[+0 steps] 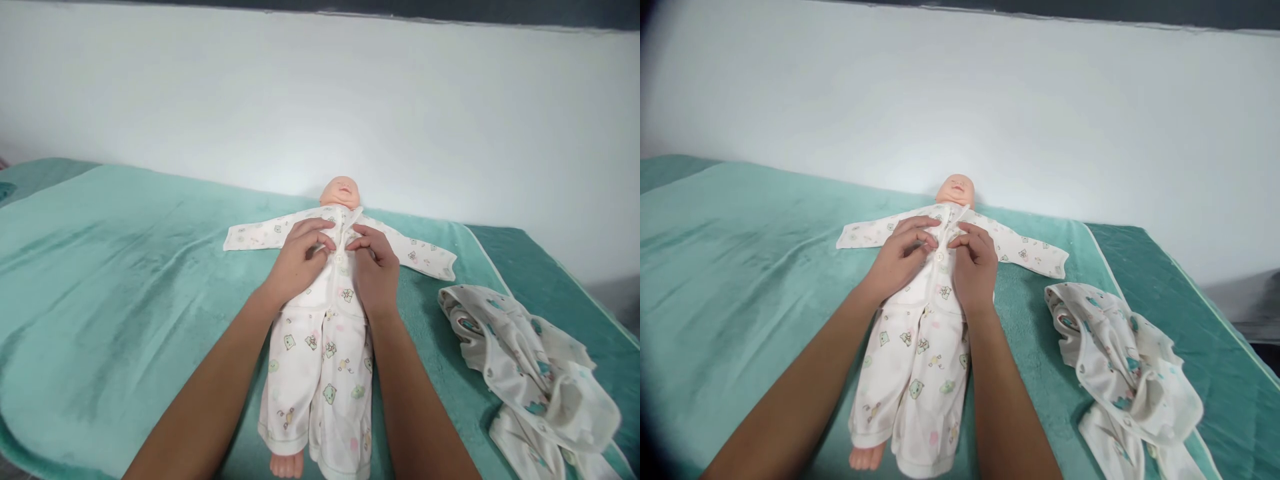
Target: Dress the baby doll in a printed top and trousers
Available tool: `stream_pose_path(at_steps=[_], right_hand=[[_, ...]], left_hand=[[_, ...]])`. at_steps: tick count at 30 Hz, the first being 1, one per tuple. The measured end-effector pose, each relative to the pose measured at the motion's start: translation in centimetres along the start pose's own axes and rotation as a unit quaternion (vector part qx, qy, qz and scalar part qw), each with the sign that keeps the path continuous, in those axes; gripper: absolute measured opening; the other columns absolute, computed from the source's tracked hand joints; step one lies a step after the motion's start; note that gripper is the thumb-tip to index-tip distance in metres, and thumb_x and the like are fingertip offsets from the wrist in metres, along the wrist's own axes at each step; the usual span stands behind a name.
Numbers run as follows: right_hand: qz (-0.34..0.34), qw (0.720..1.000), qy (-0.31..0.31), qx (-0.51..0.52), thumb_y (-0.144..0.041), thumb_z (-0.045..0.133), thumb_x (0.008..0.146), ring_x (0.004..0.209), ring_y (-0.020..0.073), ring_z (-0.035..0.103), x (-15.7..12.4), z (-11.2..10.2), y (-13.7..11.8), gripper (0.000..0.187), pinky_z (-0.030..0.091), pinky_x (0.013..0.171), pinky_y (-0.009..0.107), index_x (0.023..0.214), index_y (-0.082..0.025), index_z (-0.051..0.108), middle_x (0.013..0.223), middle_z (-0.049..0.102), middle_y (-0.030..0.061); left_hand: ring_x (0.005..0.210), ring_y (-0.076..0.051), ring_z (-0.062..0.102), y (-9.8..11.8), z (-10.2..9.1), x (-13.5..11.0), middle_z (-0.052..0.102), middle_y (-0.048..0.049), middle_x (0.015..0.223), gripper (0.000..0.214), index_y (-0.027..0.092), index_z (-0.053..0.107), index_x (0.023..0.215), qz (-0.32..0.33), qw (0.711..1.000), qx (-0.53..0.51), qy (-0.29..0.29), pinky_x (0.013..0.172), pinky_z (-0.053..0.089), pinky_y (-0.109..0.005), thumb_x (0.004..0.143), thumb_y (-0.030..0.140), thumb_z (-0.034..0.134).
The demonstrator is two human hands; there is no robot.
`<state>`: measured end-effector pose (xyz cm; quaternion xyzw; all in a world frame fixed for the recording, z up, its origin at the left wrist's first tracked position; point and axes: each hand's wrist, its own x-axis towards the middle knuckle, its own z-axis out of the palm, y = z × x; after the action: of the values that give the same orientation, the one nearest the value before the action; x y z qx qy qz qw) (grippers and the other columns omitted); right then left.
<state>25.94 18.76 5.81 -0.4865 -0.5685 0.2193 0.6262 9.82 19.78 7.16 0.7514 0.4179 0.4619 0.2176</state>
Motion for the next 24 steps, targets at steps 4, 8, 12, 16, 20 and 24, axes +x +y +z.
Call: stream_pose_path(at_steps=[4, 8, 12, 16, 20, 24], right_hand=[[0.019, 0.999, -0.051, 0.004, -0.018, 0.052, 0.081, 0.124, 0.0246, 0.058, 0.2, -0.3, -0.4, 0.017, 0.041, 0.111, 0.049, 0.072, -0.025, 0.064, 0.122, 0.069, 0.0018], [0.025, 0.992, -0.122, 0.002, -0.022, 0.056, 0.083, 0.131, 0.0252, 0.052, 0.5, -0.9, -1.1, 0.012, 0.037, 0.114, 0.050, 0.076, -0.026, 0.065, 0.132, 0.065, 0.0010], [0.043, 0.982, -0.184, -0.001, -0.025, 0.059, 0.085, 0.139, 0.0250, 0.045, 0.7, -1.8, -1.6, 0.009, 0.036, 0.115, 0.050, 0.080, -0.027, 0.066, 0.143, 0.058, 0.0000], [0.038, 0.974, -0.224, -0.013, -0.029, 0.060, 0.089, 0.144, 0.0241, 0.040, 0.9, -2.5, -1.6, 0.009, 0.031, 0.119, 0.051, 0.082, -0.028, 0.066, 0.149, 0.053, -0.0017], [0.029, 0.972, -0.233, -0.019, -0.030, 0.061, 0.089, 0.145, 0.0242, 0.038, 0.9, -2.5, -1.4, 0.008, 0.031, 0.118, 0.052, 0.083, -0.029, 0.066, 0.150, 0.052, -0.0023], [0.027, 0.974, -0.225, -0.019, -0.028, 0.062, 0.088, 0.144, 0.0241, 0.040, 0.9, -2.5, -1.3, 0.008, 0.032, 0.118, 0.052, 0.081, -0.028, 0.065, 0.149, 0.053, -0.0024]], left_hand=[[0.143, -0.027, 0.043, 0.6, -0.7, 0.0, 0.058, -0.0008, 0.145, 0.014, 0.025, 0.069, 0.083, -0.033, 0.997, -0.032, -0.059, 0.114, 0.043, -0.051, 0.089, 0.020, 0.057], [0.147, -0.028, 0.038, 0.7, -1.2, 0.1, 0.054, -0.0003, 0.150, 0.010, 0.026, 0.070, 0.084, -0.050, 0.992, -0.062, -0.094, 0.108, 0.049, -0.048, 0.090, 0.025, 0.062], [0.149, -0.028, 0.036, 0.7, -1.5, 0.2, 0.051, -0.0002, 0.152, 0.008, 0.026, 0.070, 0.084, -0.062, 0.988, -0.088, -0.110, 0.105, 0.052, -0.047, 0.089, 0.029, 0.065], [0.149, -0.028, 0.036, 0.8, -1.4, 0.1, 0.051, 0.0004, 0.152, 0.008, 0.026, 0.071, 0.081, -0.069, 0.987, -0.100, -0.108, 0.101, 0.055, -0.045, 0.088, 0.027, 0.066], [0.149, -0.029, 0.036, 0.8, -1.3, 0.1, 0.052, 0.0004, 0.151, 0.009, 0.026, 0.070, 0.079, -0.066, 0.988, -0.095, -0.104, 0.098, 0.056, -0.045, 0.087, 0.025, 0.066], [0.149, -0.028, 0.035, 0.8, -1.2, 0.2, 0.053, 0.0009, 0.150, 0.010, 0.025, 0.068, 0.077, -0.063, 0.989, -0.089, -0.100, 0.096, 0.057, -0.044, 0.085, 0.020, 0.064]])
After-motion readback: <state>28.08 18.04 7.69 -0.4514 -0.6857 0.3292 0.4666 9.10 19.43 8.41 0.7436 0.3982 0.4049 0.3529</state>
